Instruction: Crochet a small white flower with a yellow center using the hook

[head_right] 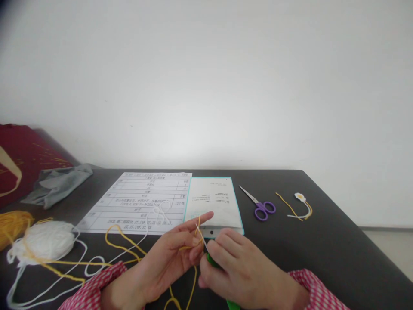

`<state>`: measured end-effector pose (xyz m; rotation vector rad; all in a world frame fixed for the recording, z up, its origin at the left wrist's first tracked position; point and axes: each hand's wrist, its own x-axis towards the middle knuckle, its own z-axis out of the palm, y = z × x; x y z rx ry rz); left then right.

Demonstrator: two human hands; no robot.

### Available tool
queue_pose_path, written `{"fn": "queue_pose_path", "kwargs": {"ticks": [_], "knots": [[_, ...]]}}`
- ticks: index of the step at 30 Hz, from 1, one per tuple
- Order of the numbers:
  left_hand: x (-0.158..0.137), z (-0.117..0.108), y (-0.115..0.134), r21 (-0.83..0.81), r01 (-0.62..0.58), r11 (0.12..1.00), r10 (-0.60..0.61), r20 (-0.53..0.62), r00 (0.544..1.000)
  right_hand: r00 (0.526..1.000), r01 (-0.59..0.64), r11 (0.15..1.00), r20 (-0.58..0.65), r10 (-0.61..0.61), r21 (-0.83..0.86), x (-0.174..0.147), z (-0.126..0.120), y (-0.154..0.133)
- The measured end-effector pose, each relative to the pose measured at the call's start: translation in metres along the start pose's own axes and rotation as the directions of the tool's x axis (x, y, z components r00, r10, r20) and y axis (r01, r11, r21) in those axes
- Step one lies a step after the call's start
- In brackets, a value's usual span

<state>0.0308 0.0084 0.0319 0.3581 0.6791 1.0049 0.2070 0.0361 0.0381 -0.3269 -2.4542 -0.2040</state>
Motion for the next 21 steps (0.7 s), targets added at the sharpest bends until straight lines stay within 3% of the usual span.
{"fn": "queue_pose_path", "kwargs": {"ticks": [6,9,11,13,16,21], "knots": [[-0.002,0.0,0.002,-0.002,0.069,0.998,-0.069,0.074,0.995,0.997,0.083,0.991,-0.017,-0.081,0.109,-0.008,-0.018,0.006],[-0.003,0.001,0.003,0.021,0.073,0.997,-0.075,0.104,0.992,0.998,0.027,0.971,-0.055,-0.014,0.238,-0.014,-0.021,0.005],[-0.003,0.002,0.003,0.021,0.095,0.995,-0.097,0.126,0.987,0.992,-0.071,0.926,-0.071,0.105,0.371,-0.015,-0.023,0.004],[-0.003,0.001,0.003,-0.016,0.138,0.99,-0.134,0.148,0.98,0.957,-0.216,0.82,-0.052,0.286,0.53,-0.014,-0.023,0.002],[-0.003,-0.001,0.003,-0.092,0.241,0.966,-0.218,0.203,0.954,0.849,-0.387,0.578,0.033,0.527,0.718,-0.013,-0.019,-0.001],[-0.001,-0.003,0.003,-0.149,0.304,0.941,-0.259,0.26,0.93,0.653,-0.405,0.136,0.182,0.735,0.904,-0.014,-0.005,-0.004]]}}
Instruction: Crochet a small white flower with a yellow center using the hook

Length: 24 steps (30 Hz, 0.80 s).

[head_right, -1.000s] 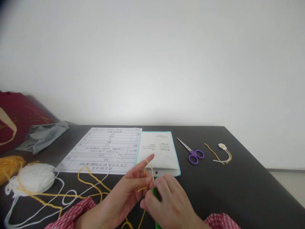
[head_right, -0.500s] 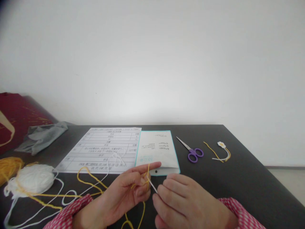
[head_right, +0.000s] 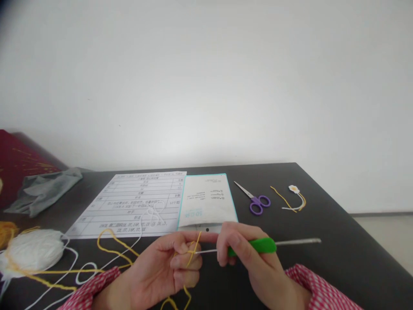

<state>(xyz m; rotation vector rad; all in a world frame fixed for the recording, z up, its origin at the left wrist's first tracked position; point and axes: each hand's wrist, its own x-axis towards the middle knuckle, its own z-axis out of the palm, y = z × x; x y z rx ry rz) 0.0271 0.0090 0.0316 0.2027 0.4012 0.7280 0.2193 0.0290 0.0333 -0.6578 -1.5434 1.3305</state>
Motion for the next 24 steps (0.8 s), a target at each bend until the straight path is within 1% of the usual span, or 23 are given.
{"fn": "queue_pose_path", "kwargs": {"ticks": [2,4,6,8,10,13,14,15,16,17,18,19,20,21,22,23,24], "knots": [[0.001,0.002,-0.001,0.024,-0.043,0.999,0.043,-0.024,0.999,0.998,-0.047,0.996,-0.036,0.05,0.073,0.003,0.004,0.002],[0.002,0.004,-0.004,0.07,-0.115,0.991,0.121,-0.092,0.988,0.995,-0.078,0.991,-0.058,0.085,0.106,0.006,0.009,0.003],[0.002,0.006,-0.007,0.137,-0.198,0.971,0.22,-0.176,0.959,0.991,-0.1,0.987,-0.072,0.11,0.125,0.008,0.014,0.005],[0.003,0.007,-0.009,0.205,-0.273,0.94,0.318,-0.234,0.919,0.991,-0.103,0.987,-0.074,0.113,0.122,0.007,0.018,0.008],[0.003,0.008,-0.011,0.26,-0.313,0.914,0.376,-0.248,0.893,0.994,-0.085,0.992,-0.062,0.091,0.095,0.004,0.021,0.011],[0.003,0.009,-0.014,0.293,-0.319,0.901,0.39,-0.229,0.892,0.999,-0.034,0.999,-0.029,0.035,0.034,-0.003,0.021,0.01],[0.003,0.009,-0.016,0.292,-0.321,0.901,0.39,-0.221,0.894,1.0,-0.006,1.0,-0.013,0.006,-0.024,-0.005,0.021,0.009],[0.004,0.009,-0.017,0.283,-0.327,0.902,0.392,-0.215,0.895,0.999,0.033,0.992,0.015,-0.031,-0.121,-0.006,0.021,0.009],[0.004,0.008,-0.019,0.269,-0.337,0.902,0.396,-0.212,0.893,0.995,0.099,0.961,0.058,-0.087,-0.258,-0.008,0.022,0.008],[0.005,0.007,-0.02,0.25,-0.345,0.905,0.399,-0.213,0.892,0.979,0.2,0.887,0.108,-0.17,-0.415,-0.009,0.023,0.008],[0.006,0.006,-0.022,0.224,-0.351,0.909,0.398,-0.216,0.892,0.952,0.306,0.764,0.166,-0.258,-0.568,-0.009,0.024,0.009],[0.007,0.005,-0.023,0.195,-0.351,0.916,0.389,-0.221,0.894,0.907,0.408,0.611,0.223,-0.358,-0.678,-0.009,0.025,0.011],[0.007,0.004,-0.024,0.17,-0.344,0.923,0.377,-0.23,0.897,0.863,0.467,0.479,0.266,-0.429,-0.743,-0.009,0.026,0.012],[0.008,0.003,-0.024,0.154,-0.332,0.931,0.361,-0.24,0.901,0.834,0.496,0.391,0.301,-0.462,-0.775,-0.009,0.026,0.013],[0.007,0.002,-0.024,0.145,-0.319,0.937,0.347,-0.251,0.904,0.837,0.51,0.365,0.353,-0.418,-0.779,-0.008,0.025,0.014],[0.007,0.002,-0.024,0.142,-0.309,0.94,0.337,-0.26,0.905,0.842,0.519,0.381,0.38,-0.383,-0.765,-0.007,0.023,0.013],[0.007,0.002,-0.024,0.148,-0.302,0.942,0.332,-0.267,0.905,0.853,0.517,0.428,0.4,-0.336,-0.741,-0.006,0.021,0.012]]}}
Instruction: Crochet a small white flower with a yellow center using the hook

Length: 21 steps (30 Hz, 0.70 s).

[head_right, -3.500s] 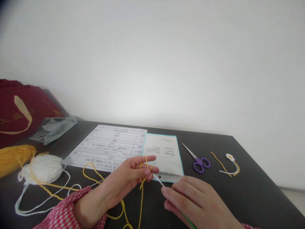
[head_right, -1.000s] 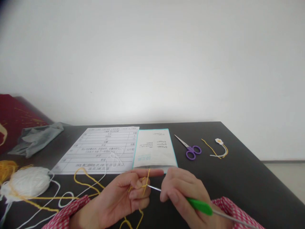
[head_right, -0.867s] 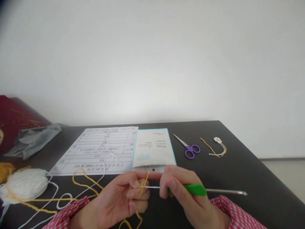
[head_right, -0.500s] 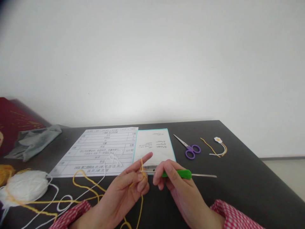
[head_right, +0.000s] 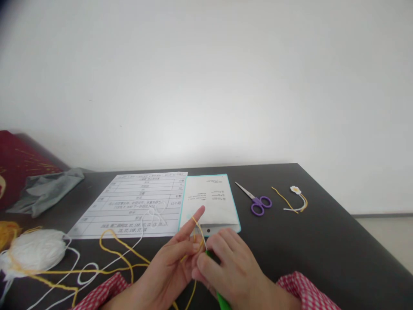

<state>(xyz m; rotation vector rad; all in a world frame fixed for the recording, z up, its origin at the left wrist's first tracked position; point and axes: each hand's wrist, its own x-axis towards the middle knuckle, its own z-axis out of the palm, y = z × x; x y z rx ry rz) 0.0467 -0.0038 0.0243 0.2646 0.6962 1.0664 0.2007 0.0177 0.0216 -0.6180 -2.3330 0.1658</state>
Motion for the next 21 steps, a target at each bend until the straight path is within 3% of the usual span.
{"fn": "queue_pose_path", "kwargs": {"ticks": [2,7,12,21], "knots": [[-0.001,0.001,0.002,0.028,-0.007,1.0,0.007,-0.002,1.0,0.998,-0.053,0.988,0.045,0.046,0.148,0.001,-0.007,0.002],[-0.003,0.002,0.003,0.091,-0.057,0.994,0.056,0.014,0.998,0.975,-0.207,0.866,0.018,0.223,0.455,0.003,-0.018,0.001],[-0.003,0.003,0.006,0.086,-0.058,0.995,0.059,-0.002,0.998,0.953,-0.251,0.83,-0.021,0.301,0.498,0.002,-0.015,0.0],[-0.001,0.002,0.005,0.065,-0.049,0.997,0.049,0.012,0.999,0.961,-0.246,0.844,0.009,0.275,0.476,0.002,-0.015,0.002]]}}
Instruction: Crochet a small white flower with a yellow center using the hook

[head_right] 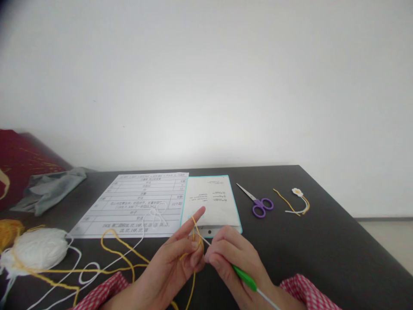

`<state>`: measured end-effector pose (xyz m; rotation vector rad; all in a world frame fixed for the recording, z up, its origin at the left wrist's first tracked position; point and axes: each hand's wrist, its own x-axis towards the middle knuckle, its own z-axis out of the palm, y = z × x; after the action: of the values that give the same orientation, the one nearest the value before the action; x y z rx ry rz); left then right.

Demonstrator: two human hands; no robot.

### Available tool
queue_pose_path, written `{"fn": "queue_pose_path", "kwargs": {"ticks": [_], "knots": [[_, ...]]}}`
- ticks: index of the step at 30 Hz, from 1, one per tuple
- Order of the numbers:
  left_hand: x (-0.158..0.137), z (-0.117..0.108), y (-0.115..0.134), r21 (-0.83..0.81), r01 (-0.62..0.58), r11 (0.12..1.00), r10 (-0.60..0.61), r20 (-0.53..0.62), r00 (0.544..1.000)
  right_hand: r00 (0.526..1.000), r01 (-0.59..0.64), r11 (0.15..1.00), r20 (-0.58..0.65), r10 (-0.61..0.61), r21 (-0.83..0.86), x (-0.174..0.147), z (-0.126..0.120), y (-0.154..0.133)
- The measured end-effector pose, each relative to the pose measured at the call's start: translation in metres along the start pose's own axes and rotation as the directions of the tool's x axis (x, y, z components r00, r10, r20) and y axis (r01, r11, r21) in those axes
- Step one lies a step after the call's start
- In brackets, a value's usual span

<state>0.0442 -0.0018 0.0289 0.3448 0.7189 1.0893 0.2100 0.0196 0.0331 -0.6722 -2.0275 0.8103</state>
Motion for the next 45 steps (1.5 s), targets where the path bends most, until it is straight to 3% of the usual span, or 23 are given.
{"fn": "queue_pose_path", "kwargs": {"ticks": [9,18,24,31,34,38,45], "knots": [[0.0,0.0,0.002,-0.068,0.061,0.996,-0.063,-0.021,0.998,0.999,0.016,1.0,-0.029,-0.016,0.011,-0.001,0.0,-0.001],[0.001,-0.001,0.001,-0.1,0.067,0.993,-0.069,-0.016,0.998,0.983,-0.113,0.963,-0.113,0.144,0.244,-0.006,0.008,0.009],[0.001,-0.002,0.0,-0.108,0.065,0.992,-0.062,0.029,0.998,0.912,-0.28,0.764,-0.086,0.4,0.581,-0.005,0.012,0.011],[0.001,-0.002,0.0,-0.1,0.095,0.991,-0.081,0.133,0.988,0.784,-0.436,0.494,0.048,0.618,0.752,0.008,0.015,0.016],[0.001,-0.003,-0.001,-0.094,0.166,0.982,-0.145,0.194,0.97,0.765,-0.46,0.425,0.105,0.635,0.78,0.013,0.011,0.017],[-0.001,-0.003,0.0,-0.072,0.221,0.973,-0.199,0.237,0.951,0.787,-0.444,0.459,0.09,0.61,0.77,0.015,0.001,0.018],[-0.001,-0.002,0.001,-0.033,0.141,0.989,-0.134,0.161,0.978,0.888,-0.3,0.704,-0.081,0.453,0.644,0.006,-0.004,0.014]]}}
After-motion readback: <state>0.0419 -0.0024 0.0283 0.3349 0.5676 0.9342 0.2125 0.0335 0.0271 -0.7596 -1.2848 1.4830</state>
